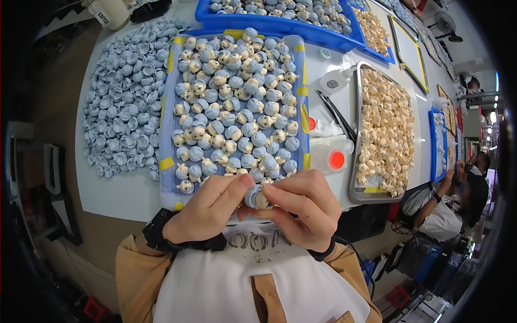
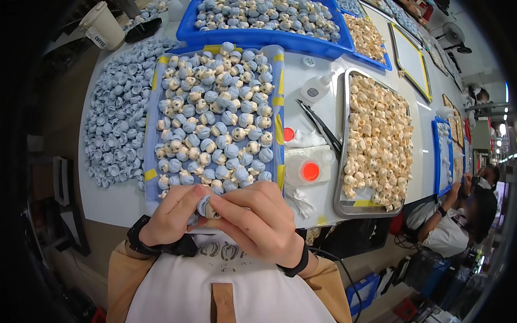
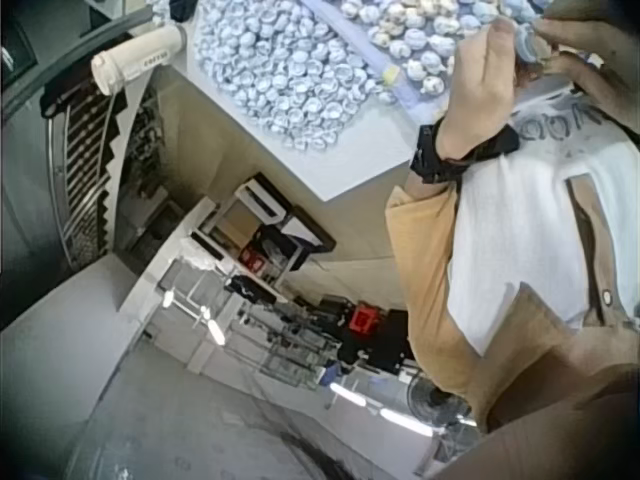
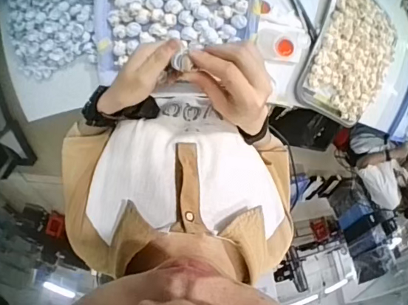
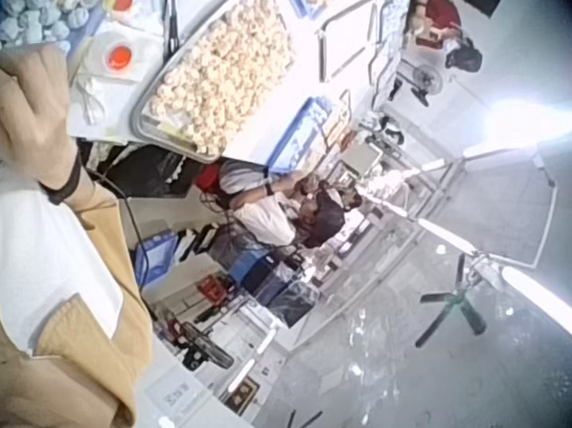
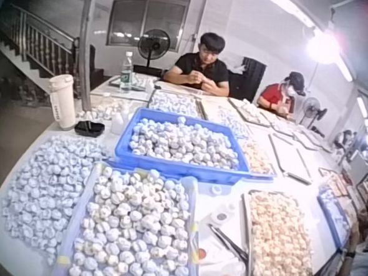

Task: The person repeatedly picks small blue and white components from trays, applies glue from a bottle, and joins them together by hand. The assembled items are placed back into a blue tray on the table. Other workers are visible in the background performing similar tasks.

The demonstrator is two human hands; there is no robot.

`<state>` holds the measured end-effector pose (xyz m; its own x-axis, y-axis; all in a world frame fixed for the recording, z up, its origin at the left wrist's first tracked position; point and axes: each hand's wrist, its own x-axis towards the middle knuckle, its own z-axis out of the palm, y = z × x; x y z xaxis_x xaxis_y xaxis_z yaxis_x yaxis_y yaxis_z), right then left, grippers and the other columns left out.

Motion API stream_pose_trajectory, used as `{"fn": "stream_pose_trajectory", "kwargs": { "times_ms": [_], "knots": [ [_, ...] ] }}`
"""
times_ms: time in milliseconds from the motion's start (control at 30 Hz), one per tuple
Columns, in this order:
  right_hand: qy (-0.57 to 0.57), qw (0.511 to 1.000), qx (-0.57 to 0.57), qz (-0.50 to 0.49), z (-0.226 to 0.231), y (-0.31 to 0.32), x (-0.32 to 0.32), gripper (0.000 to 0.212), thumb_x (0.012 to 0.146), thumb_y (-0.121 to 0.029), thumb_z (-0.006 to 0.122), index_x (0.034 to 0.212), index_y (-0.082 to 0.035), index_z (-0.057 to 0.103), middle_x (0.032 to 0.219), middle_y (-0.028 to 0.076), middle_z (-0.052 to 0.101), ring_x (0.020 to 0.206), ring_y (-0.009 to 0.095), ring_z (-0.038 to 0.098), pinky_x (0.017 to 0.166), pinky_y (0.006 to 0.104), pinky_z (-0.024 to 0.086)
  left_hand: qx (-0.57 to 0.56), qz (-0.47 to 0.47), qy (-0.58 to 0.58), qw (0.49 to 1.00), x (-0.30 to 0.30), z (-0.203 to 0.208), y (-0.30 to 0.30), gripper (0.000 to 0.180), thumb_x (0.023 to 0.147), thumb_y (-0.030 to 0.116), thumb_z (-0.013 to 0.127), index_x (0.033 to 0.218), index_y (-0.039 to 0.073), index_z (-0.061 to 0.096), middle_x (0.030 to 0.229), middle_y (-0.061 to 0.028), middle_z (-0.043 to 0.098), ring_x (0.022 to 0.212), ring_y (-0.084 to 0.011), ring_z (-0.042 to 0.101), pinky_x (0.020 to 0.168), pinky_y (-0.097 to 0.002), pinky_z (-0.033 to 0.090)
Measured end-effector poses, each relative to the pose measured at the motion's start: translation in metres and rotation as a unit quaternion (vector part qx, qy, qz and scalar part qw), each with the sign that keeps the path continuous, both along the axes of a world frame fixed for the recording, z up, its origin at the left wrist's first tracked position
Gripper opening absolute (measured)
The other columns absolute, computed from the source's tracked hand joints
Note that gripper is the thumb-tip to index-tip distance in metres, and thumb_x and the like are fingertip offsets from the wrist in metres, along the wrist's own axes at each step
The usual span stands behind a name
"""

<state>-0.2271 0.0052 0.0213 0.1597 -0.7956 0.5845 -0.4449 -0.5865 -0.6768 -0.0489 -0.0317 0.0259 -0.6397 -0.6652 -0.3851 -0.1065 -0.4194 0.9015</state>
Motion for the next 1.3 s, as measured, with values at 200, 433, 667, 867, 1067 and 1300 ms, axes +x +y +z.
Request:
{"fn": "stream_pose_trajectory", "kwargs": {
  "times_ms": [200,433,667,867,1067,1300],
  "knots": [
    [-0.058,0.994,0.087,0.037,0.003,-0.001,-0.006,0.036,0.063,-0.011,0.076,0.096,-0.001,0.065,0.08,0.008,0.059,0.067,0.02,0.053,0.056,0.028,0.04,0.061,-0.029,0.029,0.997,-0.003,0.006,-0.003,0.045,0.098,0.031,0.03,0.074,0.001,0.053,0.06,-0.0016,0.05,0.054,-0.009,0.044,0.052,-0.0244,0.036],
    [0.009,1.0,0.021,0.021,0.008,-0.008,-0.008,0.044,0.063,-0.02,0.075,0.101,0.0,0.063,0.086,0.009,0.061,0.071,0.022,0.055,0.06,0.0299,0.044,0.13,-0.055,0.084,0.986,0.0,0.004,-0.011,0.042,0.097,0.033,0.034,0.08,0.001,0.055,0.06,-0.0003,0.046,0.055,-0.0077,0.042,0.049,-0.0231,0.035],
    [0.121,0.991,0.016,-0.056,0.005,0.001,0.007,0.04,0.077,-0.029,0.066,0.096,0.006,0.06,0.084,0.017,0.059,0.077,0.032,0.056,0.077,0.0404,0.043,-0.367,-0.005,0.14,0.919,-0.012,-0.062,0.012,0.042,0.077,0.012,0.062,0.112,-0.005,0.047,0.086,-0.0114,0.052,0.07,-0.0217,0.052,0.058,-0.0298,0.043],
    [0.068,0.995,0.064,0.035,0.008,0.01,0.018,0.041,0.092,-0.034,0.048,0.094,0.006,0.058,0.084,0.019,0.057,0.073,0.032,0.055,0.066,0.0376,0.044,0.098,0.011,0.188,0.977,-0.004,-0.041,0.024,0.048,0.093,0.043,0.04,0.066,0.009,0.059,0.052,0.002,0.048,0.042,-0.0053,0.041,0.037,-0.0206,0.03],
    [0.14,0.986,0.066,0.068,0.021,0.004,0.029,0.034,0.093,-0.028,0.043,0.101,0.0,0.06,0.093,0.015,0.062,0.083,0.03,0.059,0.075,0.0361,0.046,0.016,0.011,0.226,0.974,-0.005,-0.049,0.028,0.044,0.092,0.044,0.043,0.077,0.007,0.063,0.056,0.0032,0.049,0.043,-0.0055,0.041,0.038,-0.0206,0.03],
    [0.174,0.982,0.057,0.04,0.017,-0.001,0.028,0.04,0.089,-0.036,0.051,0.106,-0.001,0.059,0.093,0.018,0.062,0.083,0.032,0.058,0.074,0.0375,0.046,0.065,0.019,0.295,0.953,-0.01,-0.06,0.025,0.034,0.094,0.039,0.042,0.098,0.011,0.063,0.059,0.0045,0.05,0.043,-0.0042,0.039,0.036,-0.0195,0.029]
  ]
}}
